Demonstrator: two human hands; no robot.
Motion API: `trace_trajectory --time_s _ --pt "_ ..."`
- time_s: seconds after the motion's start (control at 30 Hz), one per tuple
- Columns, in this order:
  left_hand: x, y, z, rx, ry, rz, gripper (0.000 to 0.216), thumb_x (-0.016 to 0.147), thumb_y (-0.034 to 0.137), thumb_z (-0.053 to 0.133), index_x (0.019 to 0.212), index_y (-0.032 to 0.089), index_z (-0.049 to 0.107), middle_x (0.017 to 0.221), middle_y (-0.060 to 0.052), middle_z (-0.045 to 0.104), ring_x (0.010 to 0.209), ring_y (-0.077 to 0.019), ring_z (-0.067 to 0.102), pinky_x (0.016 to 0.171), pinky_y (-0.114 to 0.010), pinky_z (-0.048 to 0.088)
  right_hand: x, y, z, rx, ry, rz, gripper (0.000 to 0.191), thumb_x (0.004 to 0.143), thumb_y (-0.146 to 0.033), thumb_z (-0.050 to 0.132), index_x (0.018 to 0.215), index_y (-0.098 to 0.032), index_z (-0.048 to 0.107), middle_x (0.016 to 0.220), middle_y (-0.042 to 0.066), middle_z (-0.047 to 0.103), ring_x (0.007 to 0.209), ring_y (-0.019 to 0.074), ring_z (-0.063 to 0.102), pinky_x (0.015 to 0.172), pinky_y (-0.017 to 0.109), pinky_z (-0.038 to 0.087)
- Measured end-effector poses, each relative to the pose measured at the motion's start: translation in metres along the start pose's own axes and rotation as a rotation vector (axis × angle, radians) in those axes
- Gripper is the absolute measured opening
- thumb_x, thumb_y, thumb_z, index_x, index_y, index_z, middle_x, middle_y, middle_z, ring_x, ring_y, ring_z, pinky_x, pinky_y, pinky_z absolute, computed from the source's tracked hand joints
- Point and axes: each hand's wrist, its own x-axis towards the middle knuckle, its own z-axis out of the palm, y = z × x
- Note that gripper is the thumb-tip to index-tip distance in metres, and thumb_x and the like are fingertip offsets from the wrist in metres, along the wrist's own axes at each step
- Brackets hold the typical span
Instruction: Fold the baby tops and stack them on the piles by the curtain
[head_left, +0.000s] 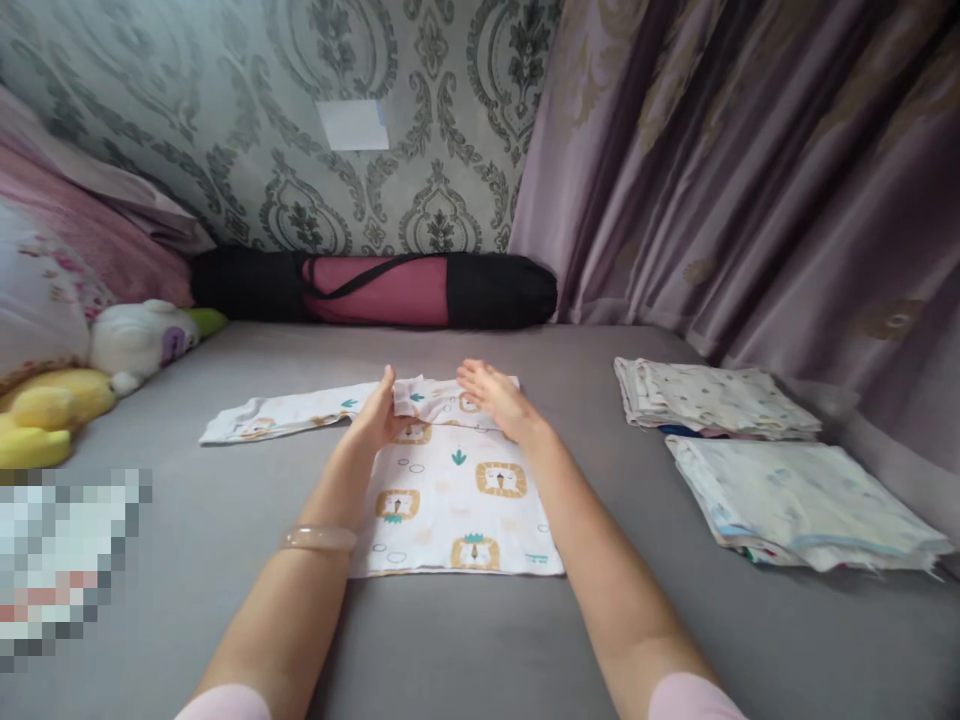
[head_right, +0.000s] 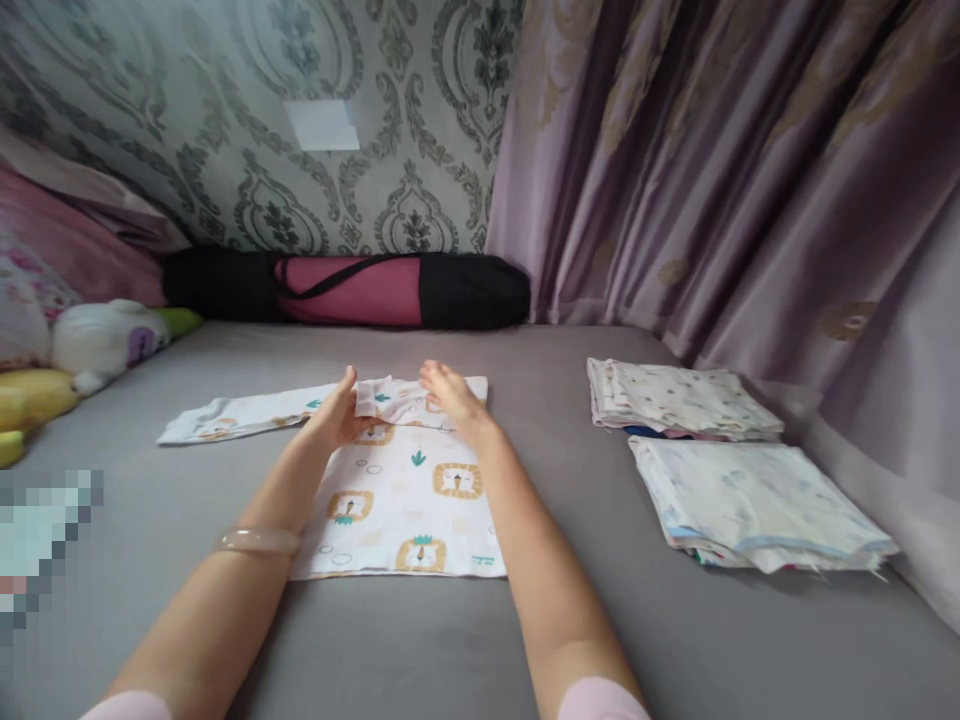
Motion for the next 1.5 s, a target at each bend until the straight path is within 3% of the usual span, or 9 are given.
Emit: trace_trajectory --time_s 0.13,0.33,0.53,0.67,0.93,1.07,1.2,1.37,1.5 --pt "0.005 -0.007 -0.004 0.068 0.062 0.069 0.032 0.075 0.036 0.078 0.091 0.013 0.063 0.079 -0.006 0.071 0.071 -0.0173 0.07 0.062 -0.025 0.057 0.0 -0.025 -0.043 0.104 0.224 -0.091 0.048 0.104 -0.042 0.025 0.131 -0.015 0.053 0.146 0.017 0.05 0.127 0.0197 0.056 0.108 0.039 0.041" --pt "0.009 -0.012 -0.008 0.159 0.109 0.141 0.027 0.062 0.014 0.079 0.082 0.013 0.06 0.07 0.0 0.066 0.056 -0.0118 0.063 0.053 -0.022 0.055 0.006 -0.011 -0.08 0.037 0.406 -0.072 0.049 0.104 -0.042 0.025 0.13 -0.014 0.055 0.143 0.018 0.053 0.124 0.0204 0.058 0.104 0.038 0.046" --pt "0.007 -0.01 -0.014 0.322 0.081 0.262 0.03 0.057 0.027 0.078 0.079 0.013 0.062 0.063 0.0 0.061 0.049 -0.0101 0.055 0.043 -0.019 0.044 0.015 0.012 -0.071 -0.21 0.398 -0.067 0.045 0.103 -0.038 0.031 0.128 -0.013 0.058 0.14 0.018 0.056 0.122 0.0217 0.06 0.101 0.038 0.048" --pt "0.005 -0.011 -0.016 0.398 0.062 0.38 0.037 0.056 0.034 0.075 0.085 0.014 0.064 0.068 0.0 0.063 0.054 -0.0117 0.055 0.045 -0.02 0.044 0.014 0.019 -0.066 -0.658 0.372 -0.138 0.043 0.1 -0.032 0.034 0.131 -0.012 0.057 0.139 0.015 0.057 0.128 0.0204 0.054 0.109 0.037 0.04" --pt "0.011 -0.013 -0.024 0.899 0.256 0.469 0.013 0.076 0.03 0.058 0.08 0.018 0.057 0.063 0.001 0.055 0.058 -0.015 0.054 0.052 -0.023 0.039 0.0 0.049 -0.048 -1.48 0.112 -0.15 0.057 0.1 -0.03 0.029 0.154 -0.012 0.029 0.163 0.011 0.018 0.151 0.0222 0.011 0.122 0.046 0.01" --pt "0.015 -0.015 -0.025 1.202 0.349 0.561 0.007 0.082 0.023 0.052 0.085 0.019 0.057 0.081 -0.006 0.063 0.082 -0.0217 0.061 0.071 -0.029 0.045 -0.002 0.053 -0.043 -1.568 0.099 -0.131 0.06 0.102 -0.04 0.02 0.155 -0.012 0.024 0.164 0.01 0.014 0.151 0.0226 0.008 0.121 0.047 0.007" --pt "0.012 -0.019 -0.024 1.326 0.323 0.644 0.028 0.086 0.016 0.042 0.108 0.015 0.059 0.103 -0.014 0.065 0.103 -0.0265 0.06 0.088 -0.034 0.045 -0.005 0.051 -0.041 -1.58 0.088 -0.124 0.06 0.103 -0.046 0.018 0.155 -0.019 0.027 0.164 0.01 0.014 0.151 0.0251 0.009 0.119 0.053 0.009" --pt "0.001 -0.02 -0.019 1.393 0.316 0.624 0.068 0.083 0.011 0.043 0.149 0.015 0.03 0.106 -0.015 0.062 0.104 -0.0277 0.061 0.088 -0.036 0.047 -0.003 0.052 -0.041 -1.575 0.109 -0.105 0.059 0.103 -0.045 0.017 0.155 -0.021 0.028 0.164 0.008 0.014 0.151 0.0234 0.009 0.119 0.053 0.007" --pt "-0.005 -0.019 -0.014 1.437 0.329 0.543 0.06 0.084 0.01 0.041 0.142 0.021 0.046 0.108 -0.014 0.058 0.1 -0.0271 0.061 0.084 -0.034 0.048 0.002 0.059 -0.041 -1.581 0.23 -0.055 0.065 0.102 -0.044 0.017 0.155 -0.007 0.024 0.163 0.013 0.015 0.151 0.0237 0.009 0.12 0.047 0.006"
